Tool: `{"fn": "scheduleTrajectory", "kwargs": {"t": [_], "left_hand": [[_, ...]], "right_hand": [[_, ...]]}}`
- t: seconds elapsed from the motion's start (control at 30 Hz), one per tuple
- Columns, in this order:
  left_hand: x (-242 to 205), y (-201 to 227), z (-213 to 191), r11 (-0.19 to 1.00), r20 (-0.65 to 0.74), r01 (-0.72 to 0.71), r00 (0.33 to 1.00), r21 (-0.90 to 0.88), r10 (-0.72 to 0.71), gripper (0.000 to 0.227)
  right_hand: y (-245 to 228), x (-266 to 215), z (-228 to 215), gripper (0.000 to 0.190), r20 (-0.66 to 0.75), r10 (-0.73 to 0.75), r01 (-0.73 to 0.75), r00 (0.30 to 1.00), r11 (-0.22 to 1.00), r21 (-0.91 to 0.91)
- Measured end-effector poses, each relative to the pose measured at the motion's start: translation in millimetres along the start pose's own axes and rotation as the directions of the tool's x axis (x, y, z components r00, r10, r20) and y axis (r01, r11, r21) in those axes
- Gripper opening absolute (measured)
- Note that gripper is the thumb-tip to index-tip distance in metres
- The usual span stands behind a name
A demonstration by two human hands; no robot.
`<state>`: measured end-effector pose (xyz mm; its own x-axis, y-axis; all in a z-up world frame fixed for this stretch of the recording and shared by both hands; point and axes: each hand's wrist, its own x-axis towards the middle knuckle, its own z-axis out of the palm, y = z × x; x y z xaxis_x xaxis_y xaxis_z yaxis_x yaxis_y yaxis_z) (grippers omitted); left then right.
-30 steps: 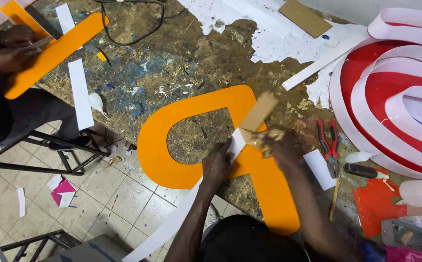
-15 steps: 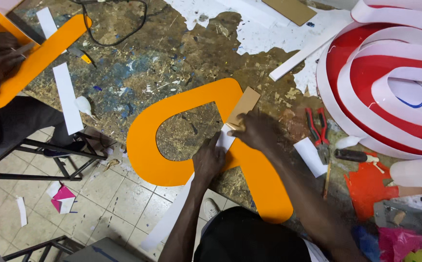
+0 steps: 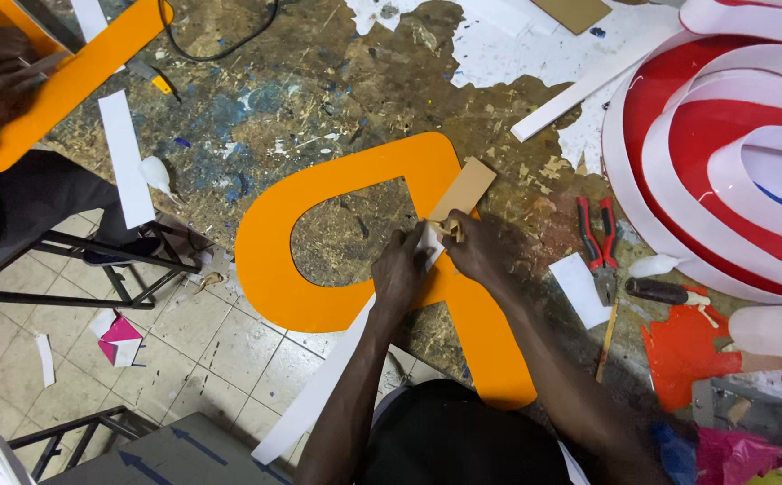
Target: The person applies a strip of white tape to the edge of a large orange letter 'P' on a workbench. They use a small wooden block to press the tape down firmly along the surface.
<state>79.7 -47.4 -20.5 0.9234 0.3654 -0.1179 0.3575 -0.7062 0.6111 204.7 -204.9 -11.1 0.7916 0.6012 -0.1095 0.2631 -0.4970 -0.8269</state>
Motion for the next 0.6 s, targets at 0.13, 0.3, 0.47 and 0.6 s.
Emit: {"fn": "scheduleTrajectory", "kwargs": {"t": [0.13, 0.3, 0.47, 0.6], "left_hand": [[-1, 2, 3, 1.0, -0.008, 0.015, 1.0, -0.001, -0.015, 0.057], [-1, 3, 3, 0.999, -0.026, 0.035, 0.999, -0.004, -0.035, 0.054], [-1, 2, 5, 0.999, -0.026, 0.03, 0.999, -0.02, -0.031, 0.054], [1, -1, 10, 1.0, -0.038, 0.027, 0.999, 0.013, -0.026, 0.054]], "right_hand": [[-16, -2, -35, 0.004, 0.014, 0.005, -0.006, 1.0, 0.997, 0.078], [-38, -17, -85, 0.014, -0.161, 0.071, -0.055, 0.984, 0.993, 0.104], [-80, -29, -122, 0.013, -0.355, 0.018, 0.066, 0.935, 0.973, 0.223], [-67, -22, -147, 0.023, -0.559, -0.015, 0.218, 0.829, 0.929, 0.299]]}}
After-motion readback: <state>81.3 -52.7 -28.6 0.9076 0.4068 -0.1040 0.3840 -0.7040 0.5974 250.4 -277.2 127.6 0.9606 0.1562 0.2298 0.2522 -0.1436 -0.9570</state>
